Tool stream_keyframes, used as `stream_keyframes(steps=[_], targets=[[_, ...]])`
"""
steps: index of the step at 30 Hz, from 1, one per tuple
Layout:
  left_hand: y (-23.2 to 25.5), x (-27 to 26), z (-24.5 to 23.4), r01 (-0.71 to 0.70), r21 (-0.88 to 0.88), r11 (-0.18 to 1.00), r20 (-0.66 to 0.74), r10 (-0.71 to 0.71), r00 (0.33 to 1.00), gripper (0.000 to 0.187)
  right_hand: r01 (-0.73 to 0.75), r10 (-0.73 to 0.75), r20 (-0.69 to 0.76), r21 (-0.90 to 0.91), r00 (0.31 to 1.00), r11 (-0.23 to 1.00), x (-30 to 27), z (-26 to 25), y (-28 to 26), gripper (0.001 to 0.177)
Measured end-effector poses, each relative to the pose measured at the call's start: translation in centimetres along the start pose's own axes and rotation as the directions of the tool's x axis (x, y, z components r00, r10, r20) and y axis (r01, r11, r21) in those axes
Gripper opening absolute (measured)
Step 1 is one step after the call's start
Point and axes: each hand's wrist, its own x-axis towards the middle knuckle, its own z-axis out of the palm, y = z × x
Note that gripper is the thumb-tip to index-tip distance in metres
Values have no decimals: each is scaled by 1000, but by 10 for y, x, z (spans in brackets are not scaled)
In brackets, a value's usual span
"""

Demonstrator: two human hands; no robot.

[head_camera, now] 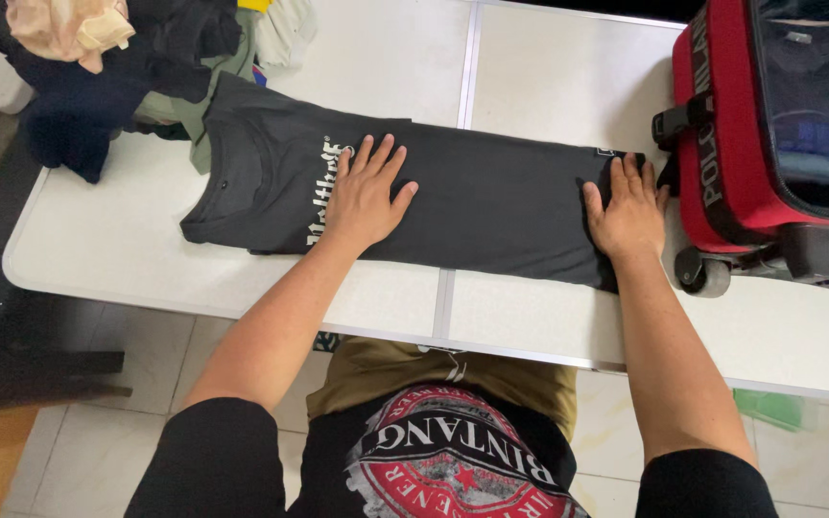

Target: The person folds a black t-shirt on a table, places it into a red suitcase, and then begins to unfold a tie-dye shirt from a pile.

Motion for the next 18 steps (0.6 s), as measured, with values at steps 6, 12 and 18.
stream_keyframes(steps=[6, 12, 18], targets=[[-2, 2, 0, -5, 3, 1000, -5, 5, 1000, 59, 36, -34, -68, 23, 997, 999, -4, 1, 1, 73], [-1, -1, -1, -8, 12, 1000, -6, 8, 1000, 60, 24, -22, -71, 28, 997, 999, -2, 1, 0, 72], [-1, -1, -2, -6, 8, 1000, -4, 6, 1000, 60, 44, -41, -97, 24, 994, 999, -2, 4, 4, 71]])
